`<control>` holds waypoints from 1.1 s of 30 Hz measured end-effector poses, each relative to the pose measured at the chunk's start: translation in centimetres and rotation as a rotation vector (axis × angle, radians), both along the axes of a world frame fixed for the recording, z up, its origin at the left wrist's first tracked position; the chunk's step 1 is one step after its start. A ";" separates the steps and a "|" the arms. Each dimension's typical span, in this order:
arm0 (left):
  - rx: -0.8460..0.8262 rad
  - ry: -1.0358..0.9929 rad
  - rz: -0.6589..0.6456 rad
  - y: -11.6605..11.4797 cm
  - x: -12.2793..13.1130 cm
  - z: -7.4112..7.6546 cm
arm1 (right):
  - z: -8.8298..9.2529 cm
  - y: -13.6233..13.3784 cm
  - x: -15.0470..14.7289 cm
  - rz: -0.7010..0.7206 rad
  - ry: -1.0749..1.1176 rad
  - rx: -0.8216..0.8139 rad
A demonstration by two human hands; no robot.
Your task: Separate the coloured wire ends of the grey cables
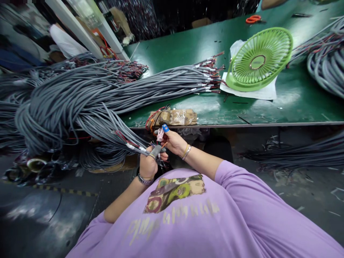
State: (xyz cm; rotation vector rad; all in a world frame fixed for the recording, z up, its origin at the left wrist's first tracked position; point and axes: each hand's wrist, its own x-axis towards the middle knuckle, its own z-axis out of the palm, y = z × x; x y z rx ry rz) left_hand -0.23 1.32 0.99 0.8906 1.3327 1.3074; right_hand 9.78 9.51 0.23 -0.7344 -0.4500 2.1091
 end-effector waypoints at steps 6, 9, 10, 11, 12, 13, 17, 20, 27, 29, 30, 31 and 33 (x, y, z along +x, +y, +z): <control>0.016 0.023 -0.002 -0.9 -0.4 0.1 | -0.8 -0.4 1.5 0.171 0.054 0.004; 0.029 0.072 -0.046 -1.5 -0.9 -0.1 | -1.1 -0.5 2.9 0.332 -0.015 0.049; 0.031 0.096 -0.065 -1.7 -1.0 -0.2 | -1.1 -0.5 3.3 0.378 -0.046 0.077; 0.031 0.123 -0.087 -1.9 -1.2 -0.3 | -1.0 -0.6 3.6 0.416 -0.078 0.111; 0.029 0.151 -0.110 -2.0 -1.2 -0.4 | -0.9 -0.6 3.9 0.440 -0.112 0.151; 0.027 0.177 -0.133 -2.0 -1.3 -0.5 | -0.7 -0.7 4.0 0.448 -0.147 0.193; 0.017 0.261 -0.234 -1.7 -1.4 -0.5 | 0.3 -1.4 3.9 0.417 -0.274 0.338; -0.040 0.290 -0.340 -1.3 -1.6 -0.4 | 0.8 -2.0 3.8 0.404 -0.322 0.455; -0.073 0.249 -0.263 -1.2 -1.7 0.0 | -0.1 -1.8 5.5 0.288 -0.459 0.513; -0.046 0.209 -0.195 -1.4 -1.6 0.0 | -0.4 -2.1 5.8 0.327 -0.482 0.478; -0.031 0.198 -0.172 -1.4 -1.5 0.0 | -0.5 -2.4 5.7 0.338 -0.475 0.464; -0.017 0.194 -0.157 -1.4 -1.4 -0.1 | -0.6 -2.7 5.6 0.325 -0.464 0.453; 0.003 0.193 -0.147 -1.3 -1.4 -0.2 | -0.6 -3.5 5.1 0.223 -0.442 0.427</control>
